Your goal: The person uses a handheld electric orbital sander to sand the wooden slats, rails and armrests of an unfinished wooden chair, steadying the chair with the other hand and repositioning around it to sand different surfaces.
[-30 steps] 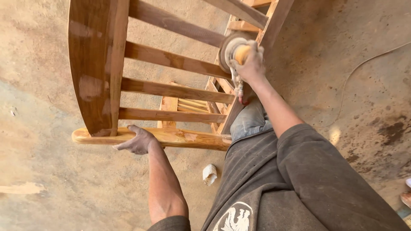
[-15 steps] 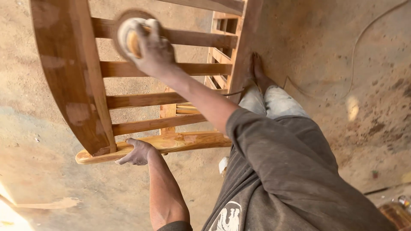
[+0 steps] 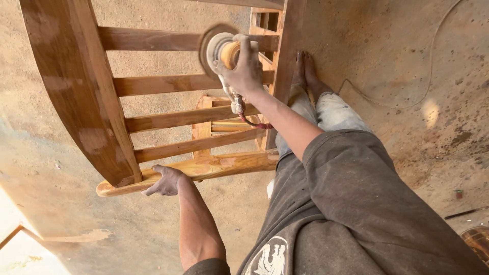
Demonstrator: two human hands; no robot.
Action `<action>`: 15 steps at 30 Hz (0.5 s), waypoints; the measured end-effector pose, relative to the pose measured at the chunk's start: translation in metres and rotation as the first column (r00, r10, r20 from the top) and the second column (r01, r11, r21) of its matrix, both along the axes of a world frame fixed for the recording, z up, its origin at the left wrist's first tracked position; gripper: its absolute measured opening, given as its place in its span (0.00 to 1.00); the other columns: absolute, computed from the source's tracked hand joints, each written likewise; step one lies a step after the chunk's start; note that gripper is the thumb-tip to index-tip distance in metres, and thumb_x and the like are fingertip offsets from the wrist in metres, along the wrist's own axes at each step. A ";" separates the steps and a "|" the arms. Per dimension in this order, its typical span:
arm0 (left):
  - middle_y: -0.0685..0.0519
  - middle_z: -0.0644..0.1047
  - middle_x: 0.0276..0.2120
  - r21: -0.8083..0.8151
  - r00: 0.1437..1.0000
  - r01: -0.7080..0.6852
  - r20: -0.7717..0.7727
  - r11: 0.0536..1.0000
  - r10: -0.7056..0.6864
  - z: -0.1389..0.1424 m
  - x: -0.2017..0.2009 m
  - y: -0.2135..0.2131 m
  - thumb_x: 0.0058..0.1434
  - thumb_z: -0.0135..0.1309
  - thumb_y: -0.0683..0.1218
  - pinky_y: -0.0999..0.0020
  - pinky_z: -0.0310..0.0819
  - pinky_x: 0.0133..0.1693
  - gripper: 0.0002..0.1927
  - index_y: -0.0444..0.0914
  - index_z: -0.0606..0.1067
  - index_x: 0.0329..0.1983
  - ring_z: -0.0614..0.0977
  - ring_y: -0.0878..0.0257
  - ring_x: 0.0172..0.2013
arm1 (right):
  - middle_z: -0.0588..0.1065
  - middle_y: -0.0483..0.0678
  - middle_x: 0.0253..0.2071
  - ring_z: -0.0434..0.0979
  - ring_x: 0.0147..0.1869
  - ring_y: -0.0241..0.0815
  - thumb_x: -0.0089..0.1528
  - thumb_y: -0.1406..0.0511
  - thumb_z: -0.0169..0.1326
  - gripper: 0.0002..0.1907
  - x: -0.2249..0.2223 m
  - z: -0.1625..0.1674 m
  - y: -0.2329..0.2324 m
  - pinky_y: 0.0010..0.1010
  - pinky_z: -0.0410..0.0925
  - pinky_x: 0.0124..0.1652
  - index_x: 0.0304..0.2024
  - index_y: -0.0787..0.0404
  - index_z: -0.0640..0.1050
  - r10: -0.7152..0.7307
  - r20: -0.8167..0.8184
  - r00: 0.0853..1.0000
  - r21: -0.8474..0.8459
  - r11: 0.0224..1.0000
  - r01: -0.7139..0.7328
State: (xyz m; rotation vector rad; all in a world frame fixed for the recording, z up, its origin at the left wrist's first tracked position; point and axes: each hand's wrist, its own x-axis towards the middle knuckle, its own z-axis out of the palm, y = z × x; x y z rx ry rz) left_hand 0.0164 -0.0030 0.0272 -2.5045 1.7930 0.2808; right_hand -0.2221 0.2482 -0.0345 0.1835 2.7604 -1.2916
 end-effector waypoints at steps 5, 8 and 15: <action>0.39 0.78 0.42 -0.006 0.999 -0.031 -0.020 1.000 0.031 0.005 -0.005 0.007 0.65 0.49 0.66 0.56 0.85 0.36 0.51 0.39 0.36 0.75 0.84 0.47 0.35 | 0.61 0.61 0.57 0.78 0.48 0.56 0.53 0.56 0.74 0.42 -0.015 0.013 -0.036 0.33 0.82 0.29 0.59 0.52 0.59 0.029 0.171 0.985 -0.090 0.996 -0.014; 0.38 0.78 0.43 -0.017 1.000 -0.015 0.009 1.000 0.016 0.008 -0.010 0.010 0.65 0.49 0.66 0.53 0.86 0.39 0.51 0.39 0.36 0.75 0.84 0.45 0.38 | 0.61 0.60 0.56 0.79 0.46 0.53 0.50 0.57 0.73 0.44 -0.026 0.018 -0.081 0.31 0.81 0.32 0.59 0.53 0.59 0.104 0.013 0.995 -0.105 0.989 -0.102; 0.36 0.77 0.43 -0.029 1.000 0.002 0.022 1.000 -0.001 0.004 -0.006 0.008 0.65 0.48 0.64 0.51 0.85 0.39 0.49 0.40 0.36 0.76 0.84 0.42 0.39 | 0.62 0.60 0.52 0.74 0.51 0.55 0.52 0.53 0.74 0.44 -0.023 -0.008 -0.012 0.44 0.79 0.38 0.59 0.54 0.60 0.046 0.072 0.996 -0.025 0.999 -0.044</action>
